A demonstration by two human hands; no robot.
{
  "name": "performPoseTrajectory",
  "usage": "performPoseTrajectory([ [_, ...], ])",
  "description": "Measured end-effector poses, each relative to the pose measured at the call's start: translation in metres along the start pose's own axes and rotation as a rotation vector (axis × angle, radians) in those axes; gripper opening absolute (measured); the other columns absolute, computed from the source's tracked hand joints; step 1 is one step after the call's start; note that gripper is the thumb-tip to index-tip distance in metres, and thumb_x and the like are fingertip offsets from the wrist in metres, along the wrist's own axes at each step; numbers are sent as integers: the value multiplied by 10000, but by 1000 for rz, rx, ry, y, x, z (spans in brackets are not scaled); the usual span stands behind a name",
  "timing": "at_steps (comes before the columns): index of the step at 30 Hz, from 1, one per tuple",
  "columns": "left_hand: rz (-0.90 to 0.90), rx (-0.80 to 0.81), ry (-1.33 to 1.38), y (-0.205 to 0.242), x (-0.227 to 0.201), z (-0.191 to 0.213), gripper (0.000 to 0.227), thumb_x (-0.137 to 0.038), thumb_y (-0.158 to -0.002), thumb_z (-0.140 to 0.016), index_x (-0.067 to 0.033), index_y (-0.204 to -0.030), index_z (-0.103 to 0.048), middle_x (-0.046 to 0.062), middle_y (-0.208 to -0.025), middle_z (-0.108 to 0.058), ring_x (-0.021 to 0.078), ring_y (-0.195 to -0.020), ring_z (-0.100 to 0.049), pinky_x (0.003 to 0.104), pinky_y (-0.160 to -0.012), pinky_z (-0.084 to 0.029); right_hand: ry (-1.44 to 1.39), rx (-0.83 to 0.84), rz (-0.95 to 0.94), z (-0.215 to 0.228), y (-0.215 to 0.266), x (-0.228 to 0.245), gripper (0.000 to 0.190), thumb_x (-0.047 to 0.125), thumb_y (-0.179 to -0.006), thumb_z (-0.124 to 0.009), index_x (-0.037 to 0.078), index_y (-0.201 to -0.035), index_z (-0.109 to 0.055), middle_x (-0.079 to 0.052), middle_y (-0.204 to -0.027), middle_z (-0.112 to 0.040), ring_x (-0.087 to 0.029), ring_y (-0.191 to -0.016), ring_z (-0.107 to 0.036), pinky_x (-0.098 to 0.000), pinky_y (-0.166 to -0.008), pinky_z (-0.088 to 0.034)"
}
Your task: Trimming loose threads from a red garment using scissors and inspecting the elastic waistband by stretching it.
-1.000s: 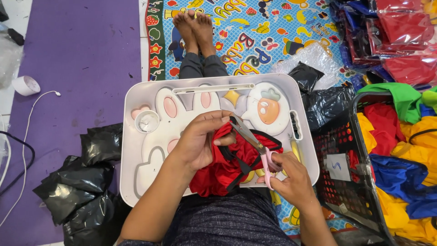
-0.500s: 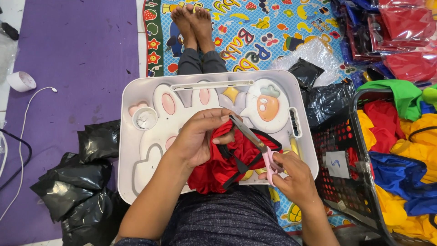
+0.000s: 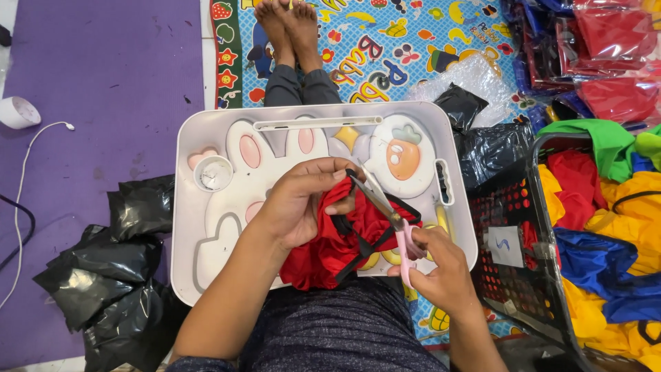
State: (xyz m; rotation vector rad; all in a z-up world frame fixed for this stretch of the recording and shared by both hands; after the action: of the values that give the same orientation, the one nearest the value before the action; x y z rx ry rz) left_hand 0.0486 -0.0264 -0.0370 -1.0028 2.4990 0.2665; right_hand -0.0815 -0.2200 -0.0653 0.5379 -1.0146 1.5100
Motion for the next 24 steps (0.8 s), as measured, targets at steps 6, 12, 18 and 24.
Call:
performPoseTrajectory([
  [6,-60,23,-76,-3,-4,-5,205,-7,-955,-493,60,-1136,-565,180,-1074,-614,245,-792,-618,314,-759,-484,-168,-113,-59,-4,4,-13,428,-102,-686,-731,-35,-1108,-705,-88,-824,-710,-142,-656,-658,-235,-587,-544],
  [12,-329,10,-528,9,-35,-21,89,-95,-946,-646,-72,-951,-560,59,-901,-581,175,-833,-594,288,-823,-483,348,-220,-303,32,-10,-27,358,29,-785,-742,-16,-1140,-724,-98,-868,-783,-173,-710,-717,-290,-620,-543],
  [18,-751,-73,-1304,28,-70,-55,124,-130,-953,-707,-45,-863,-712,95,-867,-686,250,-868,-645,372,-874,-509,899,151,-591,32,-15,-91,375,341,-872,-753,195,-1216,-722,-57,-1004,-806,-343,-925,-774,-510,-796,-608],
  [24,-722,-133,-1453,39,-74,-63,38,-76,-890,-748,-86,-892,-785,88,-861,-747,258,-803,-685,376,-795,-532,956,409,-661,10,-18,-104,295,328,-865,-708,177,-1110,-773,-108,-975,-795,-362,-979,-769,-505,-828,-613],
])
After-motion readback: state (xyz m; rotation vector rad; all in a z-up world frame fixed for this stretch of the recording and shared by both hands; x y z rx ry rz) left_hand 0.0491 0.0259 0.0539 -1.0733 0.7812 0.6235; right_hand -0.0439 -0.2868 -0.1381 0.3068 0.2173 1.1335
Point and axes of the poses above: each hand's wrist, its own y-axis away from the middle knuckle, its own z-axis out of the back of the hand, x = y × z, the point moved 6 cm from there along -y, towards the middle knuckle
